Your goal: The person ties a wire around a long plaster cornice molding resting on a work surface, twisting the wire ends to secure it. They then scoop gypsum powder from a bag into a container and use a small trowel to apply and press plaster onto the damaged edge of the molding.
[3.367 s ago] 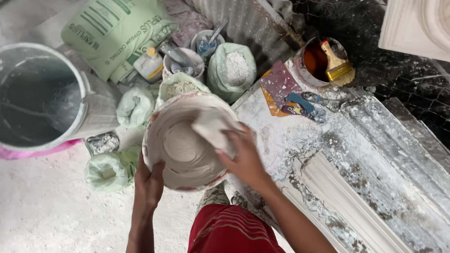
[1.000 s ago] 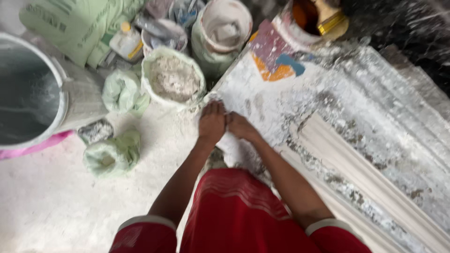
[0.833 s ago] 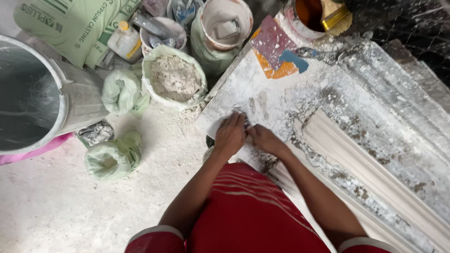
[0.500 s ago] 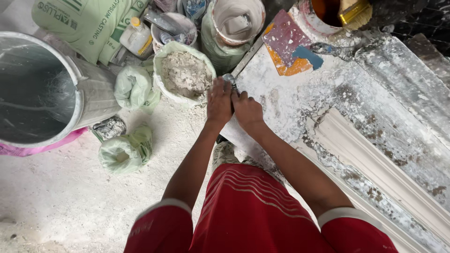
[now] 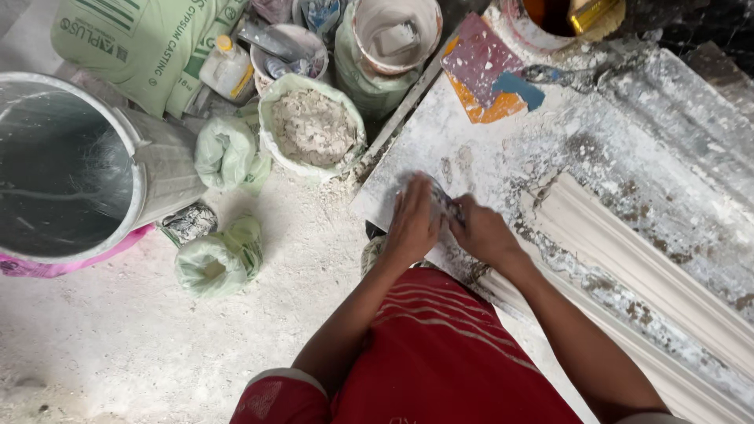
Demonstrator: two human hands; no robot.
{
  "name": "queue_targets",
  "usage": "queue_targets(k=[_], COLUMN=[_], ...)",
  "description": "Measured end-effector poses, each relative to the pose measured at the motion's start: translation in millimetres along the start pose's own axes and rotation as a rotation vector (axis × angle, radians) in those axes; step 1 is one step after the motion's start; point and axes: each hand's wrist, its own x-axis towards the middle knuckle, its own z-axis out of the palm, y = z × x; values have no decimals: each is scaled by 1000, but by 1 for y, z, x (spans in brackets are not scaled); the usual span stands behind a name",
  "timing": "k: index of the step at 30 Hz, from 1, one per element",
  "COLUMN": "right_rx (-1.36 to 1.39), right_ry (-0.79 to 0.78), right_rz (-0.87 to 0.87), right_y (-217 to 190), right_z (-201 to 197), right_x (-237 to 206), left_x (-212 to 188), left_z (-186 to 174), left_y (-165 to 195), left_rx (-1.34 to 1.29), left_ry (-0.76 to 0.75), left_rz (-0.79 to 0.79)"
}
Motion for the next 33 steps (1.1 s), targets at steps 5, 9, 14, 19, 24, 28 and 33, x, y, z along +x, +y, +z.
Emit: queue_targets(k=[5, 9, 14, 19, 24, 28, 33], right_rx=[564, 497, 470, 557, 622, 617, 386], right_ry=[-158, -233, -230, -1, 274, 375, 34], right_rz=[110, -62, 113, 293, 166, 264, 413], right_y=[-23, -34, 28, 103, 150, 176, 150], right_z=[25, 57, 57, 56, 59, 59, 84], right_x=[14, 13, -10, -48, -73, -103, -108], left_x=[-2, -1, -25, 47, 138, 114, 10], left_z=[-14, -31, -83, -94, -53, -20, 13], left_y=[-12, -55, -115, -115, -70, -32, 9], left_rx=[-1066, -923, 531, 663, 564, 339, -58], left_ry=[-208, 39, -172, -394, -243, -141, -510], left_rz=[-748, -630, -195, -53, -10, 100, -196])
